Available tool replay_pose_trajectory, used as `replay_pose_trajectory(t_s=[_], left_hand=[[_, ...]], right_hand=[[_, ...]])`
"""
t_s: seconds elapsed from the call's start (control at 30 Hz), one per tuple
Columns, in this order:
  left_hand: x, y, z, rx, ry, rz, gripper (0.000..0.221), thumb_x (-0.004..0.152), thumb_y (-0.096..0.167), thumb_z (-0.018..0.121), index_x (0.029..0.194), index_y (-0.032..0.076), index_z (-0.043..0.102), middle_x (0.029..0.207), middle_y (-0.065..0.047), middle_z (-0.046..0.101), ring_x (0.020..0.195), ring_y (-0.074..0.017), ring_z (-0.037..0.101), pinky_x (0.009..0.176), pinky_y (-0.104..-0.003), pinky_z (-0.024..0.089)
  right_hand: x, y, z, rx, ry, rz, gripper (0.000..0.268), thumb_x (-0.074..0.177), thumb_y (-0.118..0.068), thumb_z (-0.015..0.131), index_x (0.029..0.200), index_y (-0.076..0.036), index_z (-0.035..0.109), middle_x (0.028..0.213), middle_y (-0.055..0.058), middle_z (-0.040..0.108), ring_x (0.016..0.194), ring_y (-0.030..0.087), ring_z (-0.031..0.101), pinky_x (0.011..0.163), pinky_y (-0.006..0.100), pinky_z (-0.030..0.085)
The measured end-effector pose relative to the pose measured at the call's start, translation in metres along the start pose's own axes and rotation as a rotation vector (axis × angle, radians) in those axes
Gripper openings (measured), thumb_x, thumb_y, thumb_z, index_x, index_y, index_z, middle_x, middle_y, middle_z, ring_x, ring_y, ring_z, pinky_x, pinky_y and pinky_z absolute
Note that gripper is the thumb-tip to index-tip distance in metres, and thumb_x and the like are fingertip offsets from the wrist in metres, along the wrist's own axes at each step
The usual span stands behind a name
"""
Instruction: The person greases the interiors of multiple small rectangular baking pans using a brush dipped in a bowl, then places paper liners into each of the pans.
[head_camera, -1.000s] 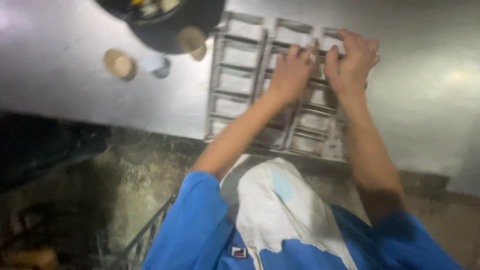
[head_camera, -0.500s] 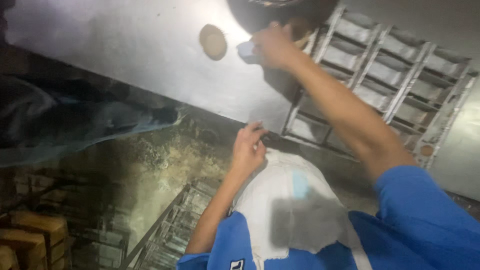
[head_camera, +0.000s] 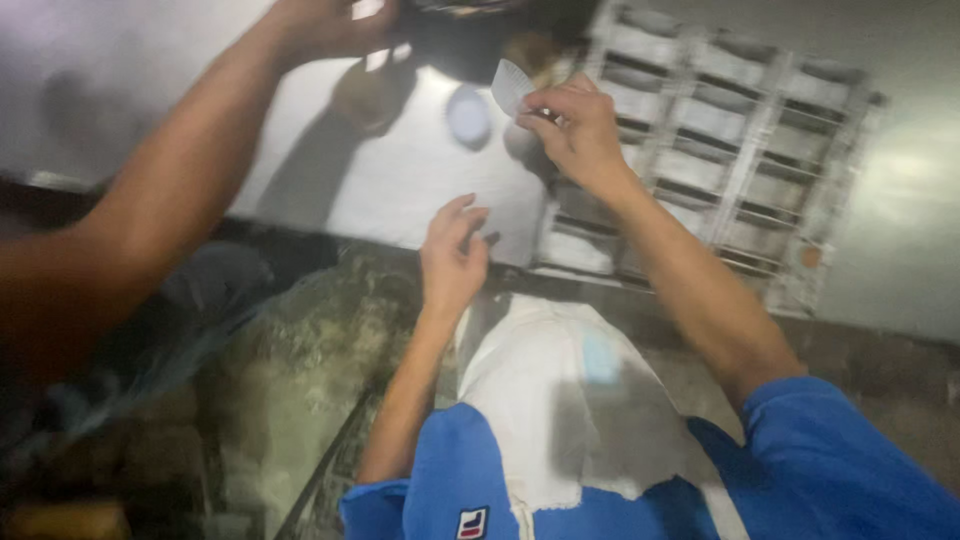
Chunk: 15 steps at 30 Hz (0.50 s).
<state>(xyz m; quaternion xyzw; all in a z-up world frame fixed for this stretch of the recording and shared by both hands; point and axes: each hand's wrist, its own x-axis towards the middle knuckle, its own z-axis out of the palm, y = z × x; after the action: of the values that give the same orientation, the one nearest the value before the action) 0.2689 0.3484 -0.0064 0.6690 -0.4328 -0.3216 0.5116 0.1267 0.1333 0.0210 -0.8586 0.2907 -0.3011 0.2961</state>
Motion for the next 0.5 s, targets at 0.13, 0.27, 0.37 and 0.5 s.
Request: replay_pose_trajectory(t_s=[0.13, 0.27, 0.37, 0.5], left_hand=[[0.012, 0.025, 0.060, 0.018, -0.010, 0.144, 0.037, 0.083, -0.003, 0.059, 0.116, 0.006, 0.072, 0.135, -0.017, 0.065, 0.125, -0.0370, 0.064, 0.106, -0.044, 0.051], [0.033, 0.052, 0.152, 0.047, -0.155, 0.343, 0.038, 0.081, -0.002, 0.061, 0.117, 0.006, 0.071, 0.132, -0.014, 0.067, 0.126, -0.0369, 0.062, 0.109, -0.044, 0.050], [0.061, 0.074, 0.231, 0.094, -0.261, 0.566, 0.041, 0.079, 0.002, 0.067, 0.120, 0.005, 0.066, 0.133, -0.013, 0.064, 0.124, -0.0366, 0.060, 0.103, -0.047, 0.047], [0.096, 0.104, 0.316, 0.285, -0.362, 0.694, 0.051, 0.072, -0.001, 0.070, 0.122, 0.006, 0.068, 0.132, -0.010, 0.064, 0.113, -0.0364, 0.056, 0.098, -0.046, 0.048]], right_hand=[[-0.070, 0.037, -0.121, -0.276, 0.240, -0.110, 0.024, 0.092, 0.007, 0.070, 0.111, -0.006, 0.074, 0.111, 0.011, 0.075, 0.102, 0.032, 0.066, 0.094, 0.043, 0.048], [-0.151, 0.087, -0.221, -0.588, 0.281, 0.140, 0.026, 0.097, 0.009, 0.070, 0.111, -0.013, 0.075, 0.110, 0.004, 0.076, 0.103, 0.027, 0.063, 0.099, 0.043, 0.043], [-0.184, 0.130, -0.249, -0.667, 0.097, 0.263, 0.034, 0.076, 0.005, 0.067, 0.105, -0.011, 0.074, 0.115, 0.005, 0.075, 0.109, 0.030, 0.059, 0.098, 0.048, 0.035], [-0.190, 0.162, -0.259, -0.686, -0.098, 0.228, 0.039, 0.073, -0.002, 0.070, 0.110, -0.016, 0.075, 0.113, 0.001, 0.074, 0.108, 0.031, 0.056, 0.090, 0.051, 0.034]])
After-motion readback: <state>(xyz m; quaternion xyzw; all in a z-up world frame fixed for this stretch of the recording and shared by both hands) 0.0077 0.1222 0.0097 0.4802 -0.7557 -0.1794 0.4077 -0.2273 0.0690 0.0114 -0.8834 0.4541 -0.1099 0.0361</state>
